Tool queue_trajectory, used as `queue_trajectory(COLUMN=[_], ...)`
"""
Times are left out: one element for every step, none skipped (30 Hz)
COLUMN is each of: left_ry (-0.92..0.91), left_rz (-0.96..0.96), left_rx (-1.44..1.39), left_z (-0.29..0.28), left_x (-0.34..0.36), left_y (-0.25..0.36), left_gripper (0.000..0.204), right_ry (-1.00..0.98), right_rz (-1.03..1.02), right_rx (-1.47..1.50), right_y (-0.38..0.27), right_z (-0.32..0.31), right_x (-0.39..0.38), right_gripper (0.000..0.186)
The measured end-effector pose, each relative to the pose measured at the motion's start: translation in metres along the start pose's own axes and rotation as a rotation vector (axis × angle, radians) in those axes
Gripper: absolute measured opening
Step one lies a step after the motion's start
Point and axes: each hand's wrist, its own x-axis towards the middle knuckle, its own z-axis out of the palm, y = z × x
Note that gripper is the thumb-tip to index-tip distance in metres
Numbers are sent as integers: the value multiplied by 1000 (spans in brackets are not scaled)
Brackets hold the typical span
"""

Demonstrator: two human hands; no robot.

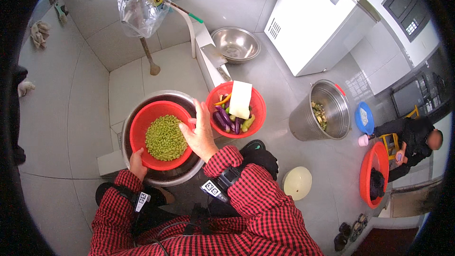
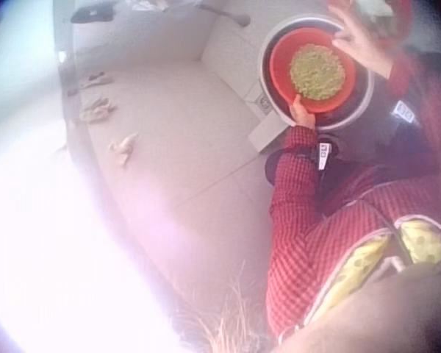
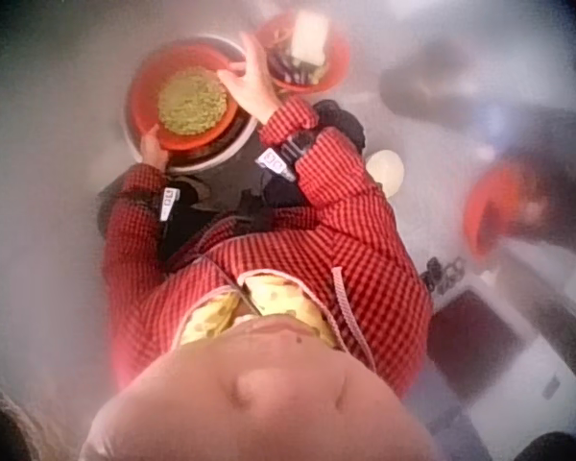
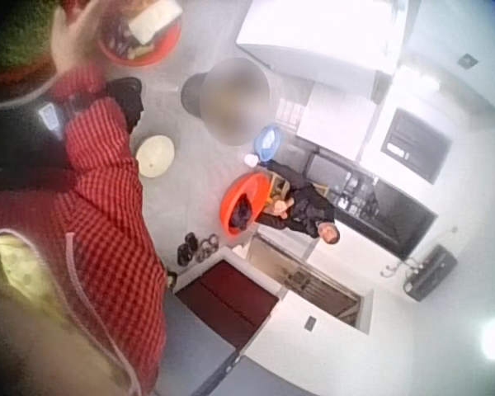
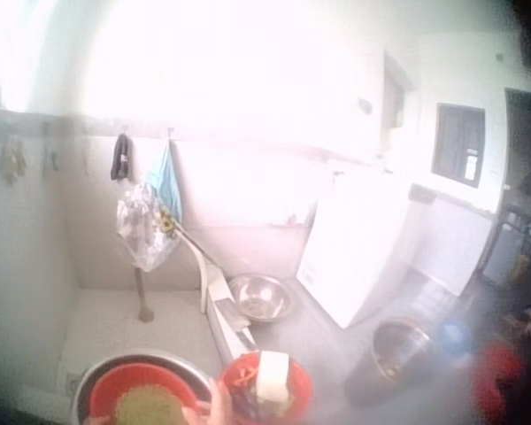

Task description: The person washes green beans by hand in a red colander placed inside a metal basin. They repeatedly lift and shake the colander to drain water while continuing to agitate the beans. The person remains seated on a low stool during the task.

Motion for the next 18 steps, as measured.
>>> queue_trajectory(left_ry=[-16, -35, -47, -58, -69, -94, -61, -56, -51, -81, -88, -74, -53, -56, -64, -55, -59, -63], left_rz=[26, 48, 27, 3, -23, -15, -34, -34, -38, -56, -65, -87, -106, -104, -102, -108, -106, -114], left_rx=[10, 18, 9, 2, -5, -13, -6, -17, -45, -48, -44, -55, -82, -81, -63, -59, -75, -92], left_z=[1, 2, 3, 2, 0, 0, -1, -3, -4, -5, -6, -7, -7, -7, -7, -8, -9, -10], left_x=[-1, -1, -1, -2, -3, -2, -1, -1, 0, 2, 2, 2, 3, 3, 4, 3, 3, 4], left_y=[-1, -2, -3, -2, -2, -2, -3, -4, -5, -5, -6, -6, -6, -7, -8, -8, -9, -9], left_gripper=[34, 33, 33, 33, 33, 34, 34, 34, 35, 35, 35, 35, 35, 35, 35, 35, 35, 35], right_ry=[-14, -18, -19, -14, -10, -18, -26, -30, -23, -28, -39, -56, -58, -65, -64, -71, -84, -105], right_rz=[2, -8, -19, -26, -44, -21, 2, 9, -13, -14, 18, 13, 8, -3, -5, -24, 18, 63], right_rx=[-22, -40, -61, -70, -154, -105, -56, -26, -31, -29, 0, 29, -31, -36, -41, -51, -15, -4], right_y=[0, -1, -1, -2, -2, -2, -2, -2, -1, -1, 0, 0, 0, 0, -1, -2, -3, -4], right_z=[0, 1, 1, 2, 3, 4, 5, 6, 8, 9, 11, 12, 15, 17, 18, 19, 20, 21], right_x=[-1, -3, -3, -3, -3, -4, -4, -5, -5, -6, -8, -9, -10, -10, -11, -11, -13, -12], right_gripper=[72, 72, 72, 72, 73, 73, 72, 72, 72, 72, 72, 72, 70, 71, 71, 72, 73, 73])
